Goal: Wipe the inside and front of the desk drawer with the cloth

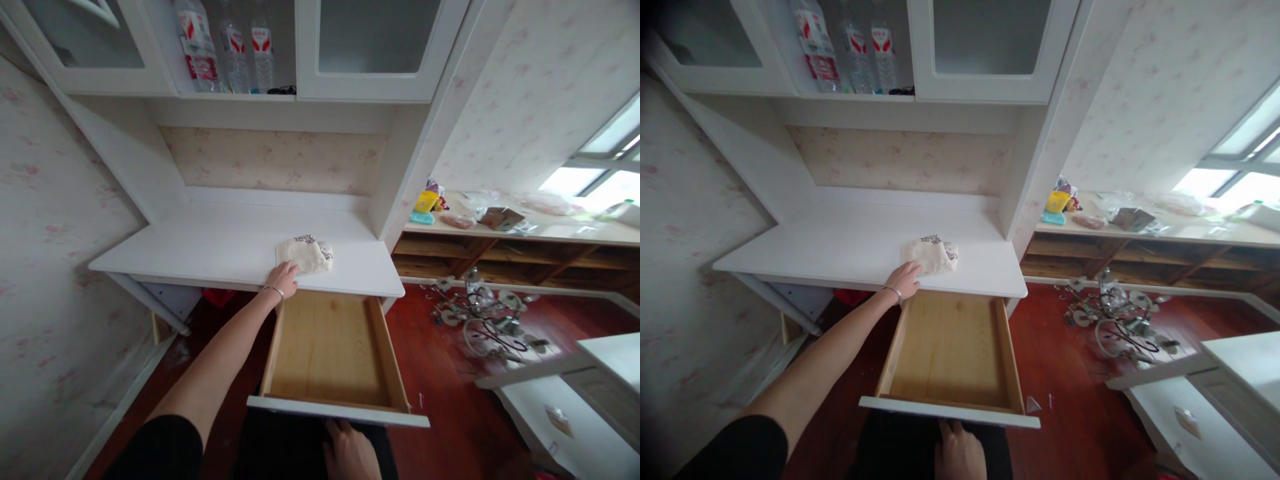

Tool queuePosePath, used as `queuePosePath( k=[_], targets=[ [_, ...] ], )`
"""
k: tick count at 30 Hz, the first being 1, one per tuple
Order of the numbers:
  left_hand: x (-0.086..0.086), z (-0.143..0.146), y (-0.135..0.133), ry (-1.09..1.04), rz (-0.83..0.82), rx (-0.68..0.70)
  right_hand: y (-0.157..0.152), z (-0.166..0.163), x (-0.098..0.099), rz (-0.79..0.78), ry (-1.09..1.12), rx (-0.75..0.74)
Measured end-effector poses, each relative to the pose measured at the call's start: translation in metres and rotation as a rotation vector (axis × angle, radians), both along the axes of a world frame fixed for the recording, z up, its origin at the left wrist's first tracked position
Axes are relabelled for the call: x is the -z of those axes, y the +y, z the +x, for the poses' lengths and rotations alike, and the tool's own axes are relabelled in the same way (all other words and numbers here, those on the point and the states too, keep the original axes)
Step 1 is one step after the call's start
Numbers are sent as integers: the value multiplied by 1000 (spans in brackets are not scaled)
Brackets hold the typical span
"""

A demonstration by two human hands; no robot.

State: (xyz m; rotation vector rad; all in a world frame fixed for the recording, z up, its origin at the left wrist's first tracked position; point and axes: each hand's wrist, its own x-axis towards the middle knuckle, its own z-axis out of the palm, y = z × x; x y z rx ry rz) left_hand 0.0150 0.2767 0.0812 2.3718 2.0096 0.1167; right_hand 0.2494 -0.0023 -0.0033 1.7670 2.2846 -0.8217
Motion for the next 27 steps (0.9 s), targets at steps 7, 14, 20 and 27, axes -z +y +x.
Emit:
queuePosePath(
  k=[7, 14, 20, 27],
  targets=[
    [13, -5, 6, 0, -98, -41, -1, 2, 8, 22, 18, -34],
    [16, -6, -2, 16, -108, -10, 8, 6, 10, -7, 98, -3],
    [11, -4, 0, 31, -115, -20, -6, 2, 4, -24, 86, 79],
    [7, 2, 10, 62, -21, -26, -8, -1, -4, -17, 67, 100]
  ],
)
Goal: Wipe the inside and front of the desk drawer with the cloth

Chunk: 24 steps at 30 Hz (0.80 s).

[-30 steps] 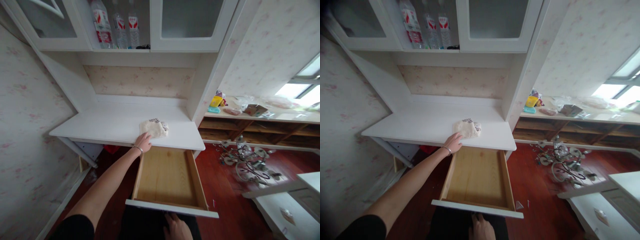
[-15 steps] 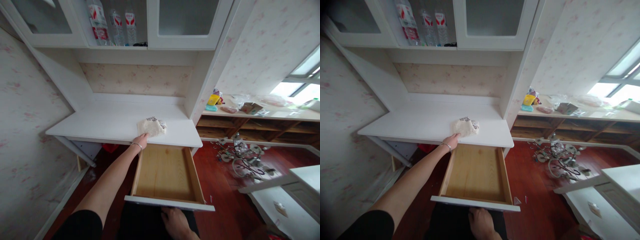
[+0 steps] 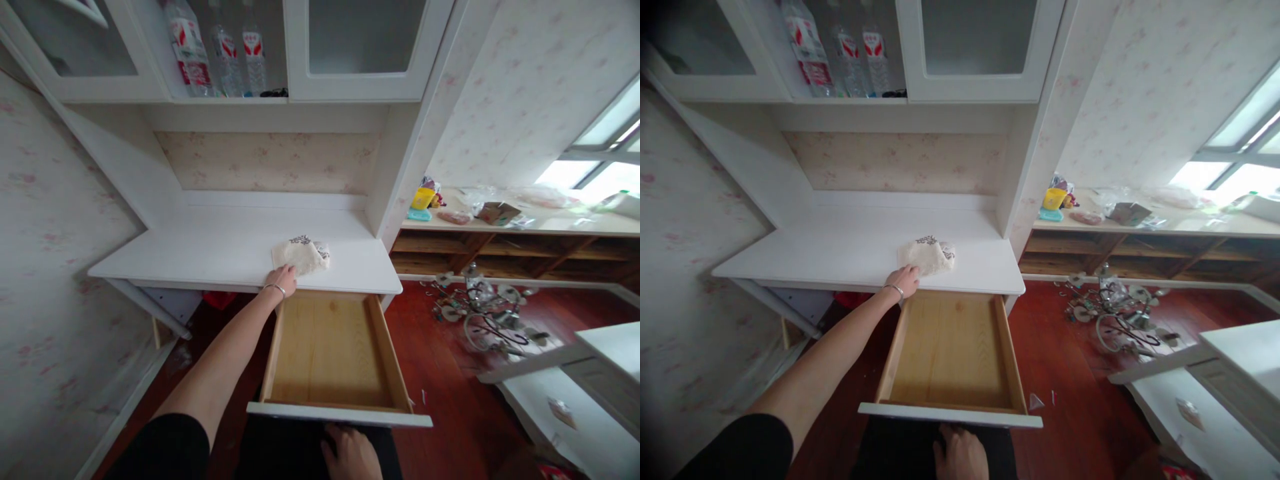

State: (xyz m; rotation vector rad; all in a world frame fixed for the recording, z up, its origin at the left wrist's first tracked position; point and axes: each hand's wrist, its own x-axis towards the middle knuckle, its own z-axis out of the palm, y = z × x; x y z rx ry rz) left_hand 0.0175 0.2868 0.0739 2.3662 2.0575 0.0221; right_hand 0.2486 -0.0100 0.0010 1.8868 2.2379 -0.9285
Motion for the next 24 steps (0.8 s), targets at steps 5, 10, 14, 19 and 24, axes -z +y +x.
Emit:
queuePosePath(
  k=[5, 10, 14, 19, 24],
  targets=[
    [2, 11, 12, -30, 100, 35, 0, 3, 11, 42, 6, -23],
    [9, 17, 30, -43, 114, 68, 4, 5, 24, 64, -6, -76],
    [12, 17, 41, -44, 67, 129, 11, 7, 29, 64, -26, -141],
    [11, 18, 37, -73, 67, 190, 16, 8, 27, 20, -32, -175],
    [11, 19, 17, -144, 95, 302, 19, 9, 28, 8, -42, -189]
  ],
)
